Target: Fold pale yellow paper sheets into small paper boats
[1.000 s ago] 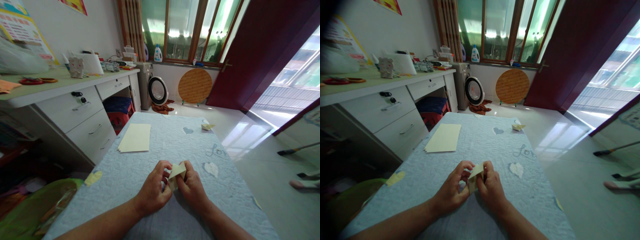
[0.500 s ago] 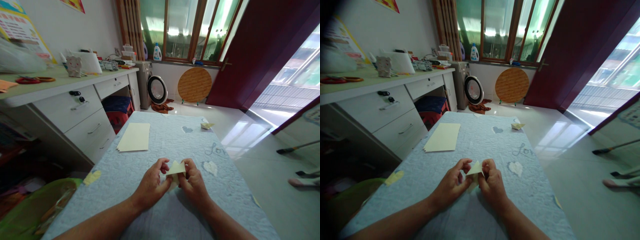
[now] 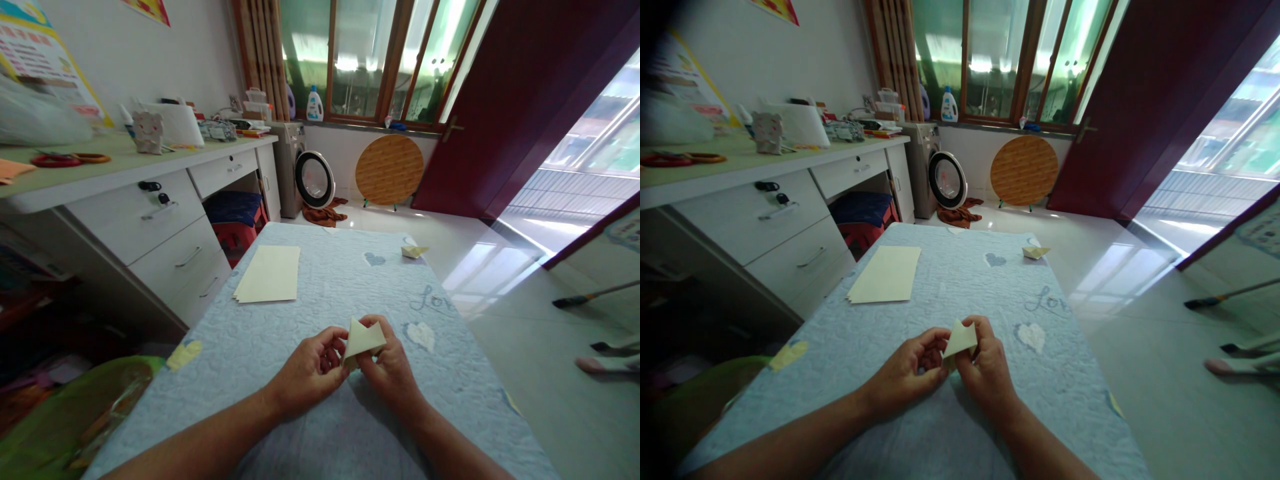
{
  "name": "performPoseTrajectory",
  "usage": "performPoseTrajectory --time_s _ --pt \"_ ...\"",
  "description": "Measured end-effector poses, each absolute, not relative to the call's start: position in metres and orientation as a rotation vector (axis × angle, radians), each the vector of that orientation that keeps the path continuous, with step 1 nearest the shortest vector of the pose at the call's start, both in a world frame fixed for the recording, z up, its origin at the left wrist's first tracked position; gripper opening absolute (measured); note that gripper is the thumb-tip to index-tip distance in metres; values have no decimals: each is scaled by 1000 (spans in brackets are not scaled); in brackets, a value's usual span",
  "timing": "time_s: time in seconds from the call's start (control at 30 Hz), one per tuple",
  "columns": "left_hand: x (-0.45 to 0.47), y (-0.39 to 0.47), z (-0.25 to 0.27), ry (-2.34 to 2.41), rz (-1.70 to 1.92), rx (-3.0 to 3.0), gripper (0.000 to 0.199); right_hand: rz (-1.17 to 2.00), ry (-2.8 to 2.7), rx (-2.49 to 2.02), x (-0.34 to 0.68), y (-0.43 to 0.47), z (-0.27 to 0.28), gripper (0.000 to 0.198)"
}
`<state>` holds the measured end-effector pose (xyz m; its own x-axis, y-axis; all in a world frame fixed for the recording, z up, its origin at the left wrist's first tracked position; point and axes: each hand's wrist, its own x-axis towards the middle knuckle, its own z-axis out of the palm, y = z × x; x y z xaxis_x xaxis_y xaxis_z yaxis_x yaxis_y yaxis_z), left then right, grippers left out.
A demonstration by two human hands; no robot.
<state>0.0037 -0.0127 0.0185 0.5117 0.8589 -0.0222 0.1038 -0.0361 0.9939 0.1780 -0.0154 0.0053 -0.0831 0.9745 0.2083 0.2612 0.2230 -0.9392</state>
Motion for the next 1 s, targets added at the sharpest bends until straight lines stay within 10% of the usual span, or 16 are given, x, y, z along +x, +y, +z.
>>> performPoseTrajectory --time_s 1.0 --pt "0 -11 8 831 933 1116 29 1173 -1655 -1065 184 -14 1 19"
